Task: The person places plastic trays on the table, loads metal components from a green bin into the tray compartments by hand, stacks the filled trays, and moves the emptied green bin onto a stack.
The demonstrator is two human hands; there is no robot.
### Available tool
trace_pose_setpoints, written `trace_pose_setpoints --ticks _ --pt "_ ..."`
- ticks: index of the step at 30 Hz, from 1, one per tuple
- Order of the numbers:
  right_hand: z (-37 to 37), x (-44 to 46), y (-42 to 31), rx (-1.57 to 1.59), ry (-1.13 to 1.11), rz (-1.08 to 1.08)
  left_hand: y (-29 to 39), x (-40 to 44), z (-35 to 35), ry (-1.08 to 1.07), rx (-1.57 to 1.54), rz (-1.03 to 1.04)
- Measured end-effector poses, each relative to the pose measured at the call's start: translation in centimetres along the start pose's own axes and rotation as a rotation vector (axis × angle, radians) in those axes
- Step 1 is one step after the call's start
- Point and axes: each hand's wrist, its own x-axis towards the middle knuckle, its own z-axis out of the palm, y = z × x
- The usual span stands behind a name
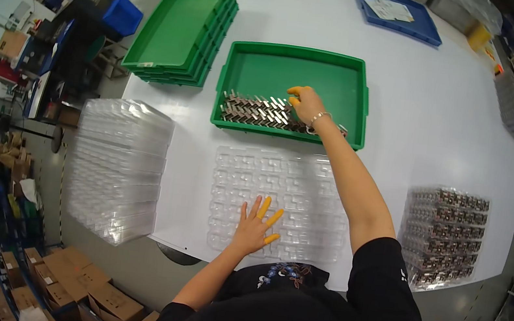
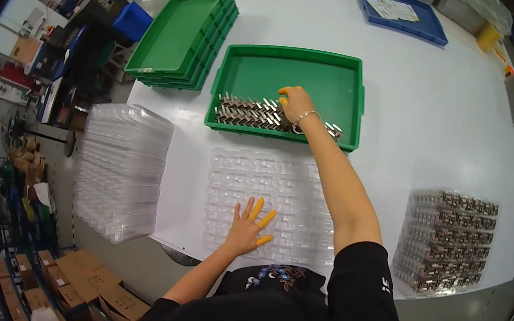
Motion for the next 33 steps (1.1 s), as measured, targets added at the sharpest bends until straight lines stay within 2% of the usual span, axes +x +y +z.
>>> trace_pose_setpoints --ticks 1,2,6,11,22,26,29,31,33 --pt "1.5 1.3 -0.2 -0.158 -0.059 -0.017 -0.1 0.0 -0.2 -0.003 -0.008 0.017" --pt "2.1 1.8 -1.3 -0.163 -0.069 -0.027 -0.3 0.1 -0.4 0.003 -0.014 0.005" --pt "3.5 2.6 -5.4 -0.429 -0.339 0.083 -0.9 -0.2 -0.8 -0.030 -0.037 0.016" --pt "5.5 3.3 -6.3 -0.522 -0.338 0.176 -2.2 -0.9 -0.1 0.048 -0.116 0.039" --pt "5.8 3.7 -8.0 -0.678 -0.422 0.163 -4.6 -0.9 -2.8 0.101 -0.369 0.063" --pt "6.3 4.5 -5.7 -0.646 -0.349 0.110 -5.9 -0.1 -5.8 0.066 -0.789 -0.025" --pt "5.1 5.2 -3.9 -0.531 -0.270 0.108 -7.1 0.9 -6.9 0.091 -0.941 -0.137" --pt "4.7 5.7 -3.1 -0.414 -0.186 0.110 -8.0 2.6 -6.9 0.226 -1.300 -0.261" --pt "3.9 4.7 -5.5 -0.374 -0.217 0.036 -8.5 4.2 -8.8 0.317 -1.647 -0.356"
